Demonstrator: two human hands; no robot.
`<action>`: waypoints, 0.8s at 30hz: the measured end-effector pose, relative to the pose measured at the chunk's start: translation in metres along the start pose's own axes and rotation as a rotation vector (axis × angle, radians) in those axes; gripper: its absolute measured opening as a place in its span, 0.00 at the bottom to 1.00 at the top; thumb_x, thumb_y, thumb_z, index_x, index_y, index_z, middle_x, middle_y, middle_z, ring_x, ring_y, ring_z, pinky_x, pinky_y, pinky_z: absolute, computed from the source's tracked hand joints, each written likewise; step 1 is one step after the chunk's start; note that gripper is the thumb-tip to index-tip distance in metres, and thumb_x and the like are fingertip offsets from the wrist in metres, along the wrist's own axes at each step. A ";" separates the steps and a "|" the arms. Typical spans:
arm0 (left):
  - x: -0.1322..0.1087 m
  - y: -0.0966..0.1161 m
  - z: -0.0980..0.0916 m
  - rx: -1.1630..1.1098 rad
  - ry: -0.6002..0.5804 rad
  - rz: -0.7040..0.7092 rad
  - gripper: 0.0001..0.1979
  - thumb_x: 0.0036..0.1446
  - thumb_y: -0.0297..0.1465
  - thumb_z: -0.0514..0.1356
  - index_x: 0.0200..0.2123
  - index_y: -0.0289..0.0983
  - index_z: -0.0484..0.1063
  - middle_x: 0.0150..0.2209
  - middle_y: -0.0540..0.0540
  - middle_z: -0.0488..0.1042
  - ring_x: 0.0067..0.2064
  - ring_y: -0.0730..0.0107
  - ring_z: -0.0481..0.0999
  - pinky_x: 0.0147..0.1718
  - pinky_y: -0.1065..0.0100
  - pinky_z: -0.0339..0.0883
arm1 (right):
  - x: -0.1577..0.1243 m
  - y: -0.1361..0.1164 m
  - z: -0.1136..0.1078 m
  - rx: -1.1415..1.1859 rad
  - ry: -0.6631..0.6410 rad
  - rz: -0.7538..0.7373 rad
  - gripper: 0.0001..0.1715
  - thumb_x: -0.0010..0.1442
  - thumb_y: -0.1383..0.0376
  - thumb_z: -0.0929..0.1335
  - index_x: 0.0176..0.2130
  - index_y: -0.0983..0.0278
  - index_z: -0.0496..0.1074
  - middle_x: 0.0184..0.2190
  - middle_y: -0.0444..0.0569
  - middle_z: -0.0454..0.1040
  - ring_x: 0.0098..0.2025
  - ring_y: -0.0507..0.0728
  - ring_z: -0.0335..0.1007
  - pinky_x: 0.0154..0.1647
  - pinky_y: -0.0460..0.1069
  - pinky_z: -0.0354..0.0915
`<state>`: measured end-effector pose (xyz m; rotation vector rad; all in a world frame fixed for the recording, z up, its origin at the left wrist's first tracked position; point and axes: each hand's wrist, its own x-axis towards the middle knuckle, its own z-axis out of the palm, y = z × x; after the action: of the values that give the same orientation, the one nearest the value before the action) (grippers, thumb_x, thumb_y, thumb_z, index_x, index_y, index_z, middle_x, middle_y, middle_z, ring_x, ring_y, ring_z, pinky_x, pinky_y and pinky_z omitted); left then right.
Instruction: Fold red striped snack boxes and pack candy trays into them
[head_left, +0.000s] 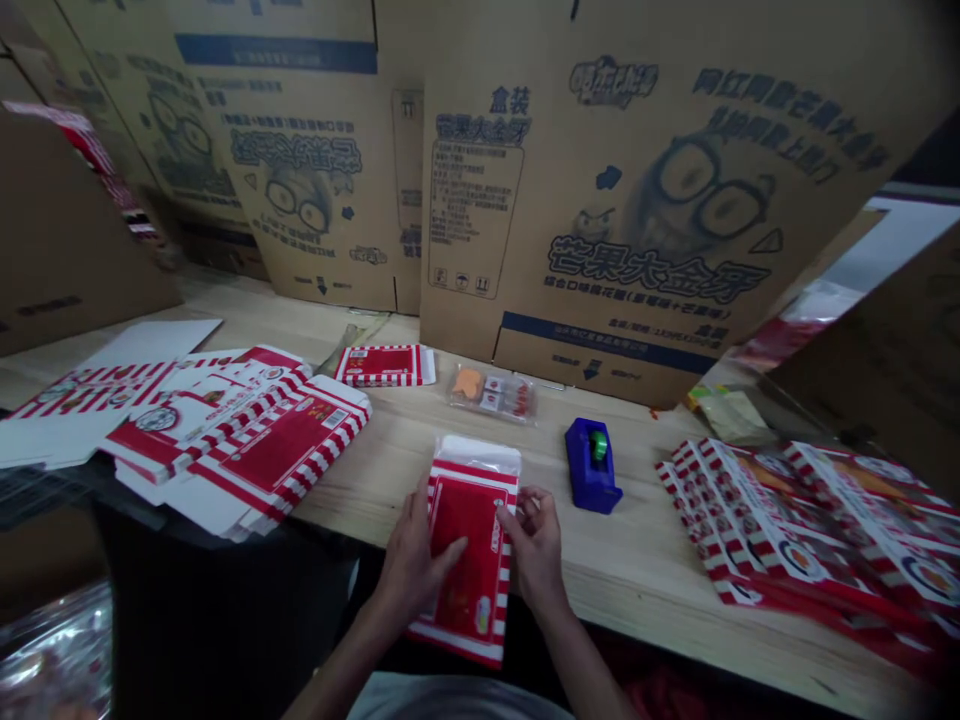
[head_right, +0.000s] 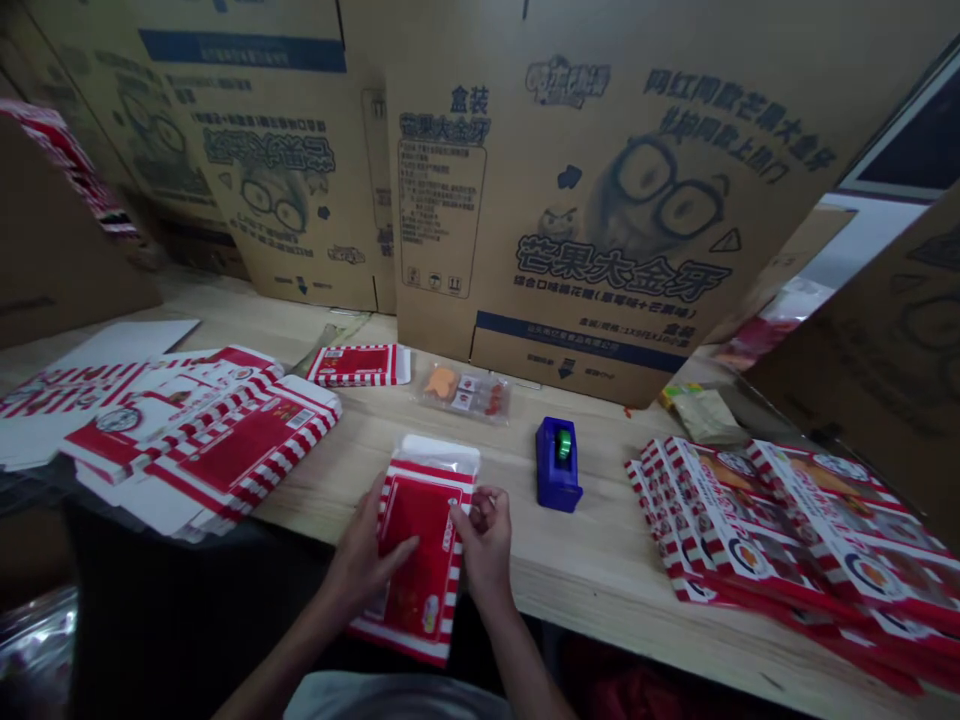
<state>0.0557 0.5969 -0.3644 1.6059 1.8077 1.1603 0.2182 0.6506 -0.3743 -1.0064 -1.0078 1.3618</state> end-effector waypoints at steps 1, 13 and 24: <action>-0.001 -0.003 0.000 -0.135 -0.032 -0.001 0.38 0.57 0.38 0.57 0.67 0.36 0.44 0.58 0.35 0.65 0.58 0.52 0.66 0.55 0.53 0.62 | -0.001 -0.003 -0.003 0.002 -0.045 0.035 0.29 0.52 0.59 0.74 0.49 0.57 0.60 0.39 0.46 0.76 0.37 0.56 0.75 0.39 0.52 0.72; -0.025 -0.020 0.009 -0.512 -0.228 -0.050 0.38 0.55 0.32 0.61 0.66 0.38 0.47 0.64 0.36 0.59 0.61 0.56 0.64 0.59 0.58 0.60 | -0.021 0.007 -0.047 -0.318 -0.213 0.014 0.33 0.57 0.58 0.71 0.58 0.60 0.60 0.56 0.53 0.69 0.53 0.60 0.69 0.53 0.53 0.68; -0.007 -0.008 0.003 -0.468 -0.172 0.012 0.08 0.58 0.34 0.58 0.29 0.36 0.70 0.38 0.45 0.73 0.40 0.66 0.72 0.41 0.67 0.65 | -0.013 -0.011 -0.050 -0.389 -0.309 -0.047 0.12 0.60 0.59 0.68 0.28 0.62 0.67 0.31 0.45 0.70 0.35 0.54 0.67 0.36 0.47 0.63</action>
<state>0.0549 0.5913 -0.3743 1.3905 1.2987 1.2894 0.2692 0.6387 -0.3773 -1.0642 -1.5630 1.3356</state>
